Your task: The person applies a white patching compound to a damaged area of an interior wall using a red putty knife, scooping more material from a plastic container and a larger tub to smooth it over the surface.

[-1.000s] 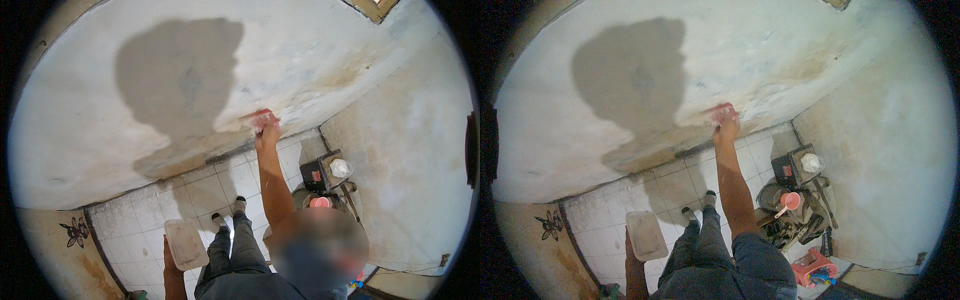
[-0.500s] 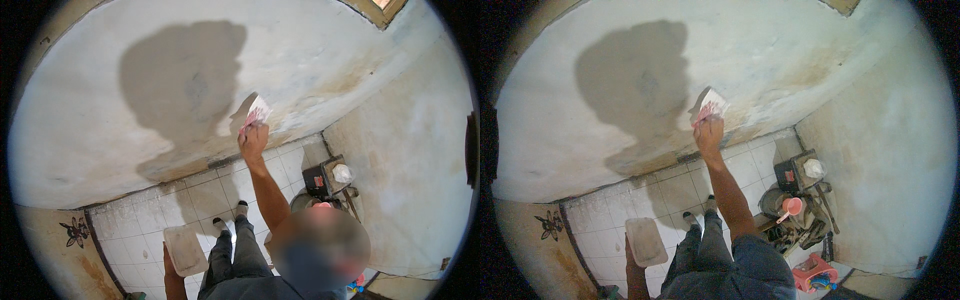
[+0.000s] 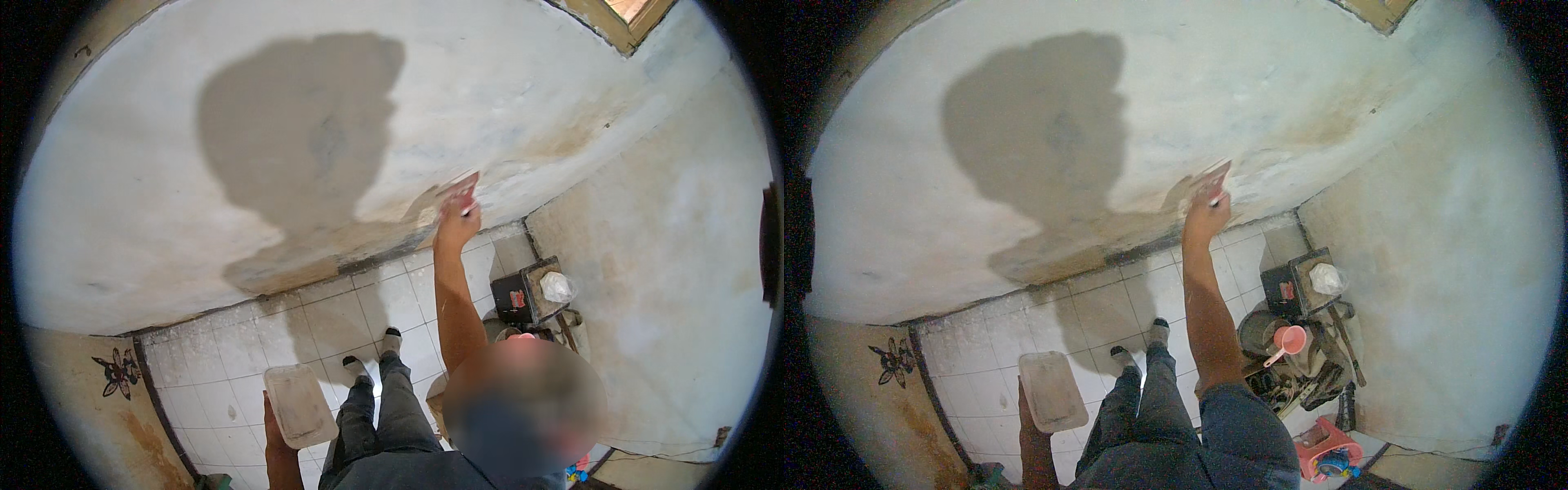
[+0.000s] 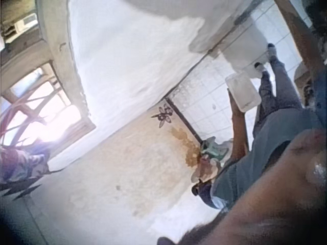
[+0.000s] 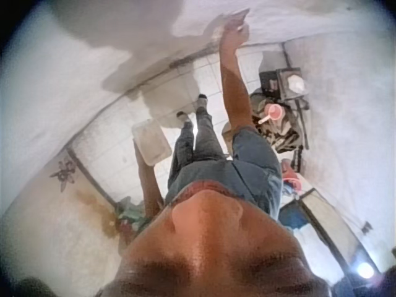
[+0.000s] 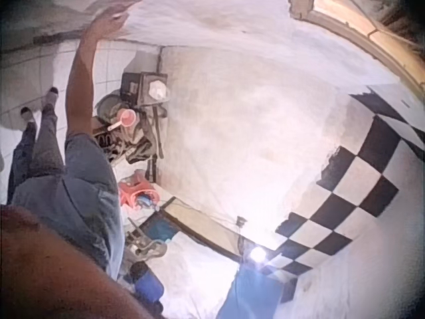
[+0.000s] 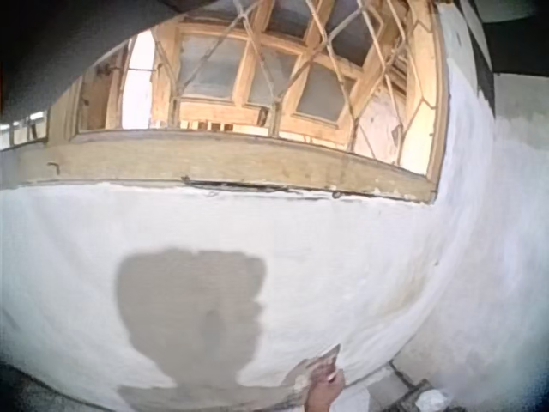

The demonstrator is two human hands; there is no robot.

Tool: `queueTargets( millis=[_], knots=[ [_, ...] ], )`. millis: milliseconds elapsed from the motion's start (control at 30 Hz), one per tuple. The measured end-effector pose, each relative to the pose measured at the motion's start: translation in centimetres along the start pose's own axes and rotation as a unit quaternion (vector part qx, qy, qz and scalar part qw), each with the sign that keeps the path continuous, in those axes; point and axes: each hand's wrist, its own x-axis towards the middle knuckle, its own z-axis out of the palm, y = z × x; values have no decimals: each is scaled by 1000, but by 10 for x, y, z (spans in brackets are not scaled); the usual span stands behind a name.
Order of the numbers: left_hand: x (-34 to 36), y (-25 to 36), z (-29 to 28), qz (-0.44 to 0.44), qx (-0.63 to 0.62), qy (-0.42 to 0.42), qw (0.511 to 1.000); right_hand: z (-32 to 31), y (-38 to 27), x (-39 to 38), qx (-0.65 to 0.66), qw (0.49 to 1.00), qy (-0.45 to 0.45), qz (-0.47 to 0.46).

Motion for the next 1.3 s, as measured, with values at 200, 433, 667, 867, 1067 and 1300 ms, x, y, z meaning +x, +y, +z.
queueTargets(
  millis=[200, 433, 667, 867, 1067, 1300],
  knots=[
    [-2, -2, 14, -1, 19, 3, 1000, 90, -42, -43, -159, 914, -15, -373],
    [1, 6, 24, 10, 8, -23, 1000, 20, 40, -210, -274, 708, -380, -528],
    [19, 3, 58, -30, -24, -103, 994, -143, 15, -216, -365, 835, -356, -207],
    [70, -6, 119, -59, 24, -201, 977, -247, -18, -156, -31, 977, 12, 210],
    [98, -29, 204, -88, 121, -331, 932, -329, -47, -116, 220, 929, 167, 247],
    [102, -78, 272, -179, 84, -367, 909, -342, -98, -119, 261, 893, 276, 242]
  ],
)
